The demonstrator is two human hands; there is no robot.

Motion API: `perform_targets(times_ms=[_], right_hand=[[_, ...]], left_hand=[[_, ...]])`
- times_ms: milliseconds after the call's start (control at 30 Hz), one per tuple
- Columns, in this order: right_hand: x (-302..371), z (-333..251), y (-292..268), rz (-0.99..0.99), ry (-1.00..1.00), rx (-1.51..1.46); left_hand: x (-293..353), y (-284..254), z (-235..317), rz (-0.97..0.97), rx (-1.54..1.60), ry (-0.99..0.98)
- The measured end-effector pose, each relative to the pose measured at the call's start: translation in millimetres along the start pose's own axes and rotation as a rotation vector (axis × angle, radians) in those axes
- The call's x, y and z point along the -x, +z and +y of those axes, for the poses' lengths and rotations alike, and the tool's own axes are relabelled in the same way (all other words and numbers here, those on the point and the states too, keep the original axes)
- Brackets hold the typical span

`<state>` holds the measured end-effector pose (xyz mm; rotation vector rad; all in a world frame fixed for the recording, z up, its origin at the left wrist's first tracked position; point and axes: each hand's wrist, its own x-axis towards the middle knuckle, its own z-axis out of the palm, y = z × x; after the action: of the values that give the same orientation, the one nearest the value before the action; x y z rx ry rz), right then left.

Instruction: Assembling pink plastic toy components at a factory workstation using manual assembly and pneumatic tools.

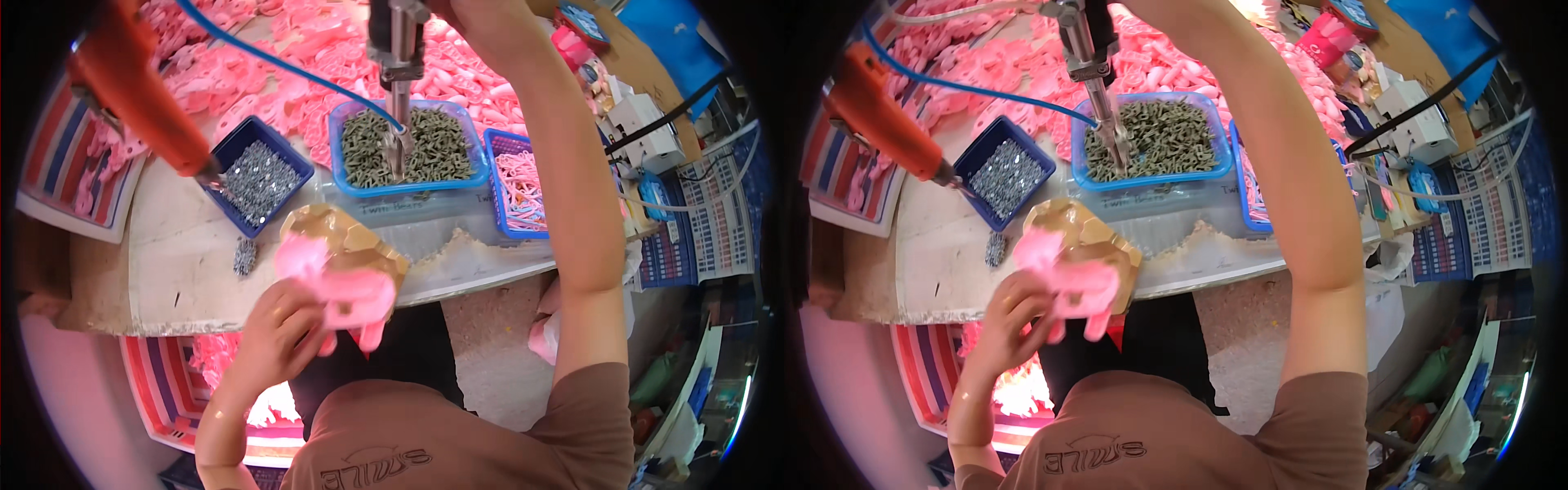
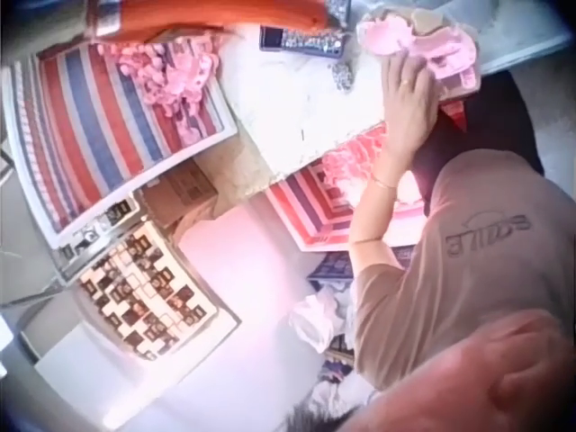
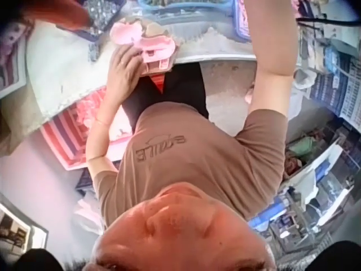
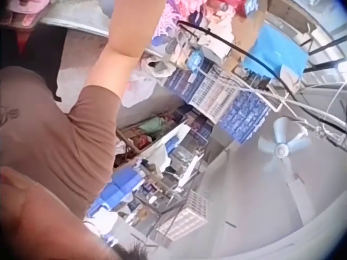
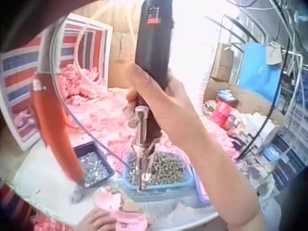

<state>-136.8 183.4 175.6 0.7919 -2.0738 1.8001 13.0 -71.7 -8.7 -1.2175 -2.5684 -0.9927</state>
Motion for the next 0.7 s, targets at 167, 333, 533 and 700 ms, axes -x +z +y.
perform_targets(times_ms=[167, 333, 533, 700], right_hand=[[4.5, 159.4, -131.7, 0.078, 0.246, 0.788], [66.0, 283.5, -183.7, -0.032, 0.266, 1.417], [67.9, 279.7, -171.3, -0.062, 0.317, 1.655], [78.6, 219.2, -153.3, 0.055, 0.295, 1.059]], left_hand=[[41.2, -115.8, 42.0, -0.428, 0.001, -0.423], [80.7, -111.0, 40.1, -0.303, -0.418, -0.6], [39.7, -78.5, 27.9, -0.379, -0.136, -0.455], [-26.9, -33.4, 13.1, -0.32, 0.019, -0.253]])
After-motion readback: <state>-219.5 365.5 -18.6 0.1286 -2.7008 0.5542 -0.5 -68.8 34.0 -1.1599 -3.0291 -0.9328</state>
